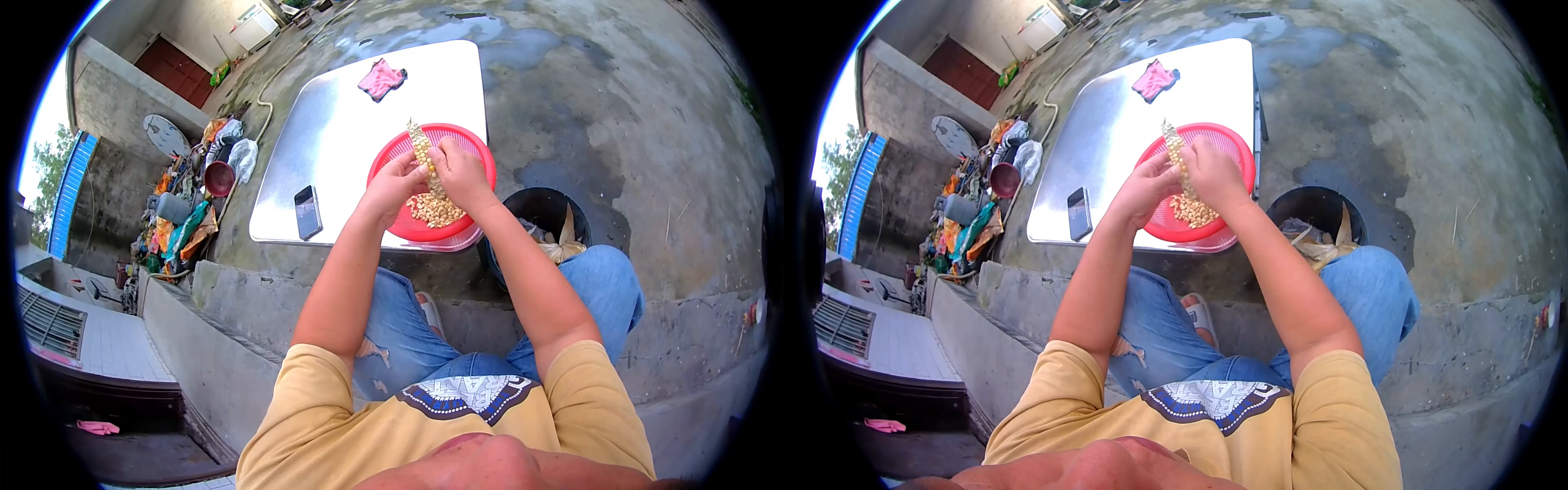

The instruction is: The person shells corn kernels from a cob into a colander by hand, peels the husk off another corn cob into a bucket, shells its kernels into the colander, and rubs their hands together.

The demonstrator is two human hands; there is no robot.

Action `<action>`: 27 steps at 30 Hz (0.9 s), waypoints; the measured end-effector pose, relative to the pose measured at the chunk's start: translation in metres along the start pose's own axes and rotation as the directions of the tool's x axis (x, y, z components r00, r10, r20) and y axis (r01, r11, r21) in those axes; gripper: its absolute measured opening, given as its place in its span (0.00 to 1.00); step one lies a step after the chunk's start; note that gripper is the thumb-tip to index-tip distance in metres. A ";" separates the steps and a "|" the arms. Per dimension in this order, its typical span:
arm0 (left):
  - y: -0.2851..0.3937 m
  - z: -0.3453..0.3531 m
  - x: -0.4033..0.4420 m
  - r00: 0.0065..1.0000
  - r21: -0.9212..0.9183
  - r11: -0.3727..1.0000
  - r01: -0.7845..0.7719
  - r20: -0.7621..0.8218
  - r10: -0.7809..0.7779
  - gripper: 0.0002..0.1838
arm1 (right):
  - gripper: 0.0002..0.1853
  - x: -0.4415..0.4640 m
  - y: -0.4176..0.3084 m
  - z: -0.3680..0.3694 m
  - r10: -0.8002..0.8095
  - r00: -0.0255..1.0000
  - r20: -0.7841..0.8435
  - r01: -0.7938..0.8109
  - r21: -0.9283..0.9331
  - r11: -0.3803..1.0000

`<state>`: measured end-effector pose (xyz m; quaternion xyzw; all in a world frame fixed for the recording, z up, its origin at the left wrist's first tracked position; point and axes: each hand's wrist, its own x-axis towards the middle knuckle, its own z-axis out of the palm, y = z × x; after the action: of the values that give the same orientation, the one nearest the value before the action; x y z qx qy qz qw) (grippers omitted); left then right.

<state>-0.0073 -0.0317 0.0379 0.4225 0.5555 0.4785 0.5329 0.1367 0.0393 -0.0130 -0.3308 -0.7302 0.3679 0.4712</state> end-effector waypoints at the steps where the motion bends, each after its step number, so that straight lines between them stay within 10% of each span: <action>1: -0.001 -0.001 0.000 1.000 0.006 1.000 0.000 0.002 0.000 0.24 | 0.14 -0.001 -0.001 0.000 -0.010 1.000 -0.001 0.010 -0.023 1.000; 27: -0.002 -0.001 -0.001 0.995 0.053 0.999 0.008 0.103 -0.013 0.24 | 0.14 0.000 0.009 0.003 -0.011 0.997 -0.072 0.008 -0.047 0.999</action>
<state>-0.0081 -0.0331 0.0359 0.4578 0.5417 0.4383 0.5521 0.1350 0.0431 -0.0215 -0.3515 -0.7227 0.3362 0.4911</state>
